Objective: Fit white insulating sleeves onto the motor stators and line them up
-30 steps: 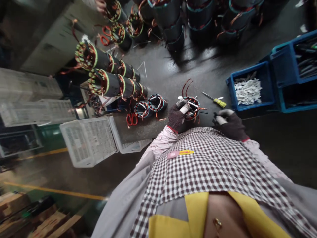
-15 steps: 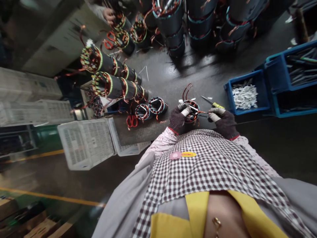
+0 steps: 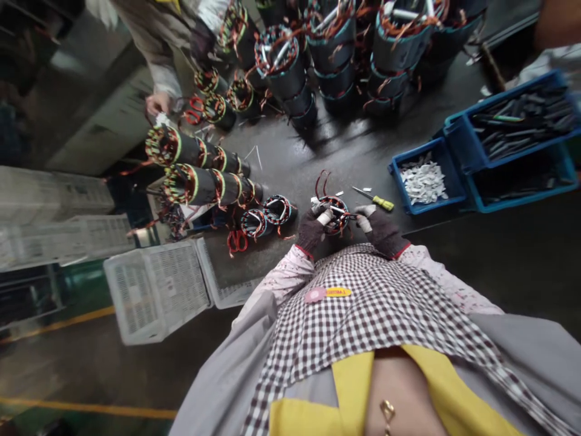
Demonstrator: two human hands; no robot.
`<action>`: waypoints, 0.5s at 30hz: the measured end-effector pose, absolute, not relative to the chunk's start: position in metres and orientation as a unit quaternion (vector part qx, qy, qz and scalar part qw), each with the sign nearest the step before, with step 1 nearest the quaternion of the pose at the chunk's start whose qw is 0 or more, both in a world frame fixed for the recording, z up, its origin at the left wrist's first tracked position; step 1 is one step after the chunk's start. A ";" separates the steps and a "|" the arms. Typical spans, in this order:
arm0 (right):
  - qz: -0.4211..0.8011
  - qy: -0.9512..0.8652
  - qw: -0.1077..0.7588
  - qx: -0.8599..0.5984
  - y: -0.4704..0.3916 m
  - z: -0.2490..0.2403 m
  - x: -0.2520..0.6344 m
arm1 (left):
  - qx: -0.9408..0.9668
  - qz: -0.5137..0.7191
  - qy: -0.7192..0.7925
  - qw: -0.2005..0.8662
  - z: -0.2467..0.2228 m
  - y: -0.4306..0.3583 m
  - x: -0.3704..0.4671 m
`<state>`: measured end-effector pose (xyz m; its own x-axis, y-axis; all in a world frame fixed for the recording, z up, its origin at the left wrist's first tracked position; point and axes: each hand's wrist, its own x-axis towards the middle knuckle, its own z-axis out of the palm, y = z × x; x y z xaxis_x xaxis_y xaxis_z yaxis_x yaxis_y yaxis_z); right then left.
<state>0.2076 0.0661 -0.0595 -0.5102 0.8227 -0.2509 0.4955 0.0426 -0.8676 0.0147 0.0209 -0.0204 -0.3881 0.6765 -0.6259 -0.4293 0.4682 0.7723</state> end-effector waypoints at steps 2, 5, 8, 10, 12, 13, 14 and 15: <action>0.502 -0.729 0.110 -0.452 0.073 -0.055 0.203 | 0.099 0.495 0.671 0.544 -0.018 0.023 0.015; 0.554 -0.711 0.092 -0.424 0.080 -0.046 0.196 | 0.131 0.482 0.695 0.517 0.000 0.020 0.022; 0.582 -0.670 0.166 -0.430 0.080 -0.042 0.209 | 0.217 0.469 0.686 0.513 0.035 0.020 0.037; 0.559 -0.622 0.231 -0.497 0.075 -0.042 0.234 | 0.272 0.452 0.633 0.566 0.058 0.029 0.057; 0.529 -0.546 0.273 -0.589 0.068 -0.043 0.267 | 0.300 0.420 0.567 0.642 0.068 0.051 0.090; 0.517 -0.503 0.287 -0.631 0.064 -0.043 0.285 | 0.304 0.401 0.539 0.675 0.067 0.066 0.111; 0.507 -0.467 0.296 -0.662 0.060 -0.044 0.302 | 0.305 0.389 0.522 0.695 0.062 0.084 0.134; 0.498 -0.442 0.303 -0.682 0.057 -0.044 0.317 | 0.304 0.379 0.514 0.708 0.054 0.101 0.158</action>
<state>0.3173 0.0567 -0.0437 0.1130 0.9041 -0.4121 0.3006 -0.4265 -0.8531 0.1582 0.1014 0.0537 0.1856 0.8479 -0.4967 -0.2242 0.5287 0.8187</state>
